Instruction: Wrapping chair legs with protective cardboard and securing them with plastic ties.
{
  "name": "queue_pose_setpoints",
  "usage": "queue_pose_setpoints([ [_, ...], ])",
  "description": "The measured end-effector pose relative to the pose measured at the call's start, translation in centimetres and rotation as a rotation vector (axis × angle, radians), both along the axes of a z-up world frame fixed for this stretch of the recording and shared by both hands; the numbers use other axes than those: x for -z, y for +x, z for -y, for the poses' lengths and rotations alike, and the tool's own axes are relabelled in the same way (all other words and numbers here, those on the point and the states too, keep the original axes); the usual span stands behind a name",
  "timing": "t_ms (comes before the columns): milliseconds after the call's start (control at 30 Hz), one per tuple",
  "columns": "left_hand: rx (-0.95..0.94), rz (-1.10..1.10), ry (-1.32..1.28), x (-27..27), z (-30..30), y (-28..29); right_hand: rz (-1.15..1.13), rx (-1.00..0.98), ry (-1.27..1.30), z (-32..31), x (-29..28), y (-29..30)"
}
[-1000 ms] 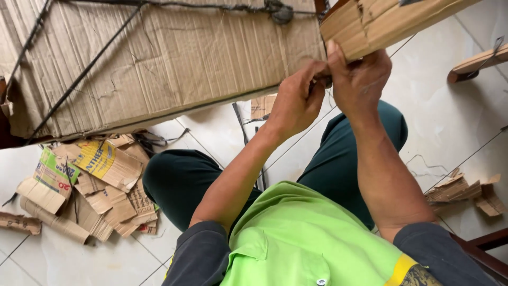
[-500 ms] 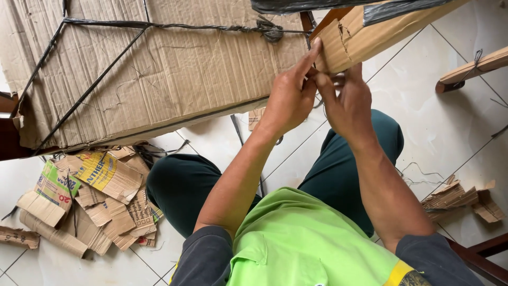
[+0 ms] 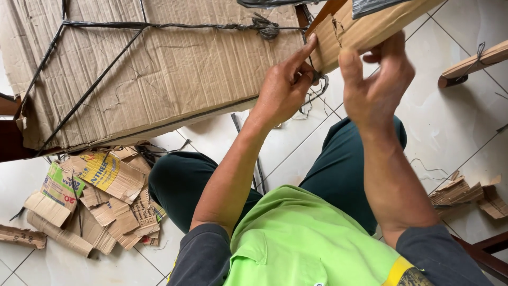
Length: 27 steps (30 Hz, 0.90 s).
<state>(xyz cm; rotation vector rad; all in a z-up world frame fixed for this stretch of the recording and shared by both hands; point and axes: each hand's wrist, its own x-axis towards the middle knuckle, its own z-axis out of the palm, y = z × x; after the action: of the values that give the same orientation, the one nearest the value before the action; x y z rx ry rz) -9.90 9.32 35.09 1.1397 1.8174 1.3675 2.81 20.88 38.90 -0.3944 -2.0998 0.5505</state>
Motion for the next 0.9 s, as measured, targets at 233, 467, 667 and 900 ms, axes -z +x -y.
queue_pose_setpoints([
  [233, -0.019, 0.128, 0.037, -0.3, 0.0, 0.2, -0.003, 0.153, 0.072, 0.2, 0.7, -1.5],
  [467, -0.026, 0.236, 0.048, -1.5, 0.2, 0.3, 0.163, -0.057, -0.394, 2.6, 3.6, -0.2],
  [667, 0.007, 0.223, 0.073, -0.8, 0.4, 0.4, 0.241, 0.080, -0.652, 5.0, 5.0, 1.4],
  [900, -0.034, 0.102, -0.001, -0.5, -0.4, 0.2, 0.298, -0.233, -0.811, 2.7, 4.6, 3.5],
])
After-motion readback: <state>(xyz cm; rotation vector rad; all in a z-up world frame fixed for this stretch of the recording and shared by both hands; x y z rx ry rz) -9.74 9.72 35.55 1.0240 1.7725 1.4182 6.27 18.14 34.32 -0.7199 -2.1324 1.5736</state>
